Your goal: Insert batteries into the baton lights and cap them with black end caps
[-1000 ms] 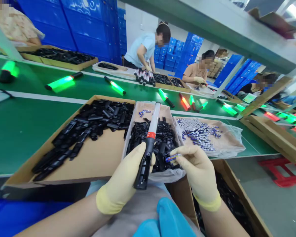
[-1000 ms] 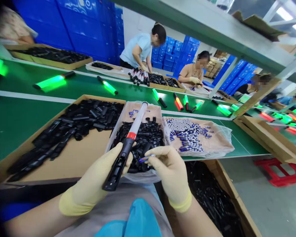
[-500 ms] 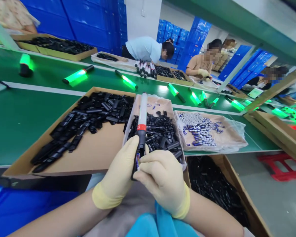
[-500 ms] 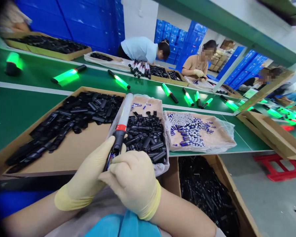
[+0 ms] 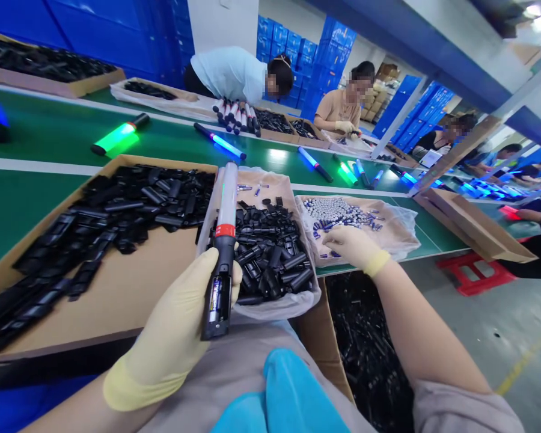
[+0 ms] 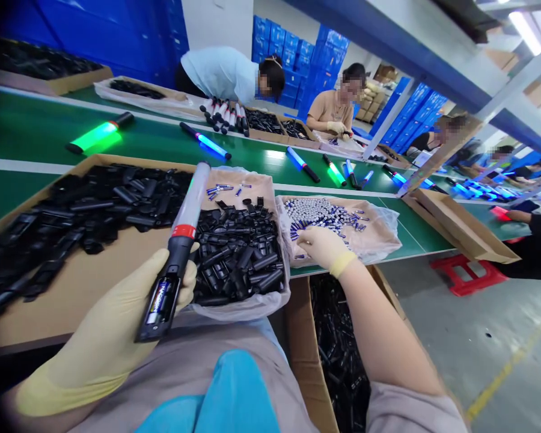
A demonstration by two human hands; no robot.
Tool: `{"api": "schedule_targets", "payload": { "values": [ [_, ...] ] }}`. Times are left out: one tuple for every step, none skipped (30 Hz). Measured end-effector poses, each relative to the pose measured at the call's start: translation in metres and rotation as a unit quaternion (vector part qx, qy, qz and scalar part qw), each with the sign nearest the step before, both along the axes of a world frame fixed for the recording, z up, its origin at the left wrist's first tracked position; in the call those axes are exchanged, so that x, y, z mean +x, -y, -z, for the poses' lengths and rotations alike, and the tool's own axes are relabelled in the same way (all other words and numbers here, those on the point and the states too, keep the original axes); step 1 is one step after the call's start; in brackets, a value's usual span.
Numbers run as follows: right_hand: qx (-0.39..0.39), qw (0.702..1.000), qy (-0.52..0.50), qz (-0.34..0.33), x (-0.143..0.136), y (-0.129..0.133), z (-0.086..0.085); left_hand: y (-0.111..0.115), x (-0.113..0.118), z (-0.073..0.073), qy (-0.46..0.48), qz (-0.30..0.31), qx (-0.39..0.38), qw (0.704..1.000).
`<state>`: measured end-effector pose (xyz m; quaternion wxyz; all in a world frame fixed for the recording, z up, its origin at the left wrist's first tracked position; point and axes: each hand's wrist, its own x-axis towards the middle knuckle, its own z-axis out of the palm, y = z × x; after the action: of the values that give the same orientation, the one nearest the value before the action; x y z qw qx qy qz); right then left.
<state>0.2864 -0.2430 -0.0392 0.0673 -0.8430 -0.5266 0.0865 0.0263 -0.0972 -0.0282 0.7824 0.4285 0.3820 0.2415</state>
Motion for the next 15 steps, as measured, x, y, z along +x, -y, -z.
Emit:
{"api": "schedule_targets", "payload": {
  "values": [
    [-0.055,0.998,-0.012,-0.007,0.015,-0.002,0.004,0.000,0.001,0.002,0.006,0.011,-0.026,1.000],
    [-0.087,0.996,-0.024,-0.024,0.025,-0.005,0.008,0.000,0.001,0.003,0.010,0.022,-0.047,0.999],
    [-0.102,0.993,-0.035,-0.043,0.031,-0.009,0.013,0.001,0.002,0.005,0.012,0.033,-0.058,0.998],
    [-0.117,0.991,-0.041,-0.057,0.033,-0.013,0.017,0.001,0.002,0.006,0.013,0.041,-0.062,0.997],
    [-0.130,0.988,-0.044,-0.067,0.034,-0.018,0.021,0.002,0.003,0.008,0.015,0.050,-0.061,0.997],
    [-0.140,0.986,-0.045,-0.073,0.035,-0.022,0.023,0.002,0.003,0.010,0.020,0.057,-0.057,0.997],
    [-0.144,0.986,-0.044,-0.074,0.035,-0.024,0.024,0.002,0.003,0.012,0.028,0.059,-0.052,0.996],
    [-0.145,0.986,-0.042,-0.070,0.035,-0.026,0.024,0.002,0.004,0.015,0.037,0.061,-0.046,0.996],
    [-0.141,0.988,-0.037,-0.058,0.036,-0.026,0.021,0.002,0.004,0.017,0.046,0.064,-0.039,0.996],
    [-0.131,0.990,-0.029,-0.039,0.035,-0.024,0.017,0.002,0.005,0.019,0.056,0.067,-0.032,0.996],
    [-0.115,0.993,-0.018,-0.015,0.033,-0.020,0.011,0.002,0.006,0.020,0.066,0.073,-0.023,0.995],
    [-0.097,0.995,-0.003,0.010,0.029,-0.015,0.004,0.003,0.007,0.022,0.074,0.083,-0.017,0.994],
    [-0.064,0.997,0.004,0.032,0.022,-0.008,-0.003,0.004,0.008,0.022,0.081,0.098,-0.014,0.992],
    [-0.013,0.999,-0.005,0.046,0.011,-0.001,-0.011,0.005,0.010,0.022,0.088,0.114,-0.012,0.990],
    [0.052,0.997,-0.033,0.052,-0.003,0.007,-0.017,0.006,0.012,0.022,0.096,0.130,-0.010,0.987]
  ]
}}
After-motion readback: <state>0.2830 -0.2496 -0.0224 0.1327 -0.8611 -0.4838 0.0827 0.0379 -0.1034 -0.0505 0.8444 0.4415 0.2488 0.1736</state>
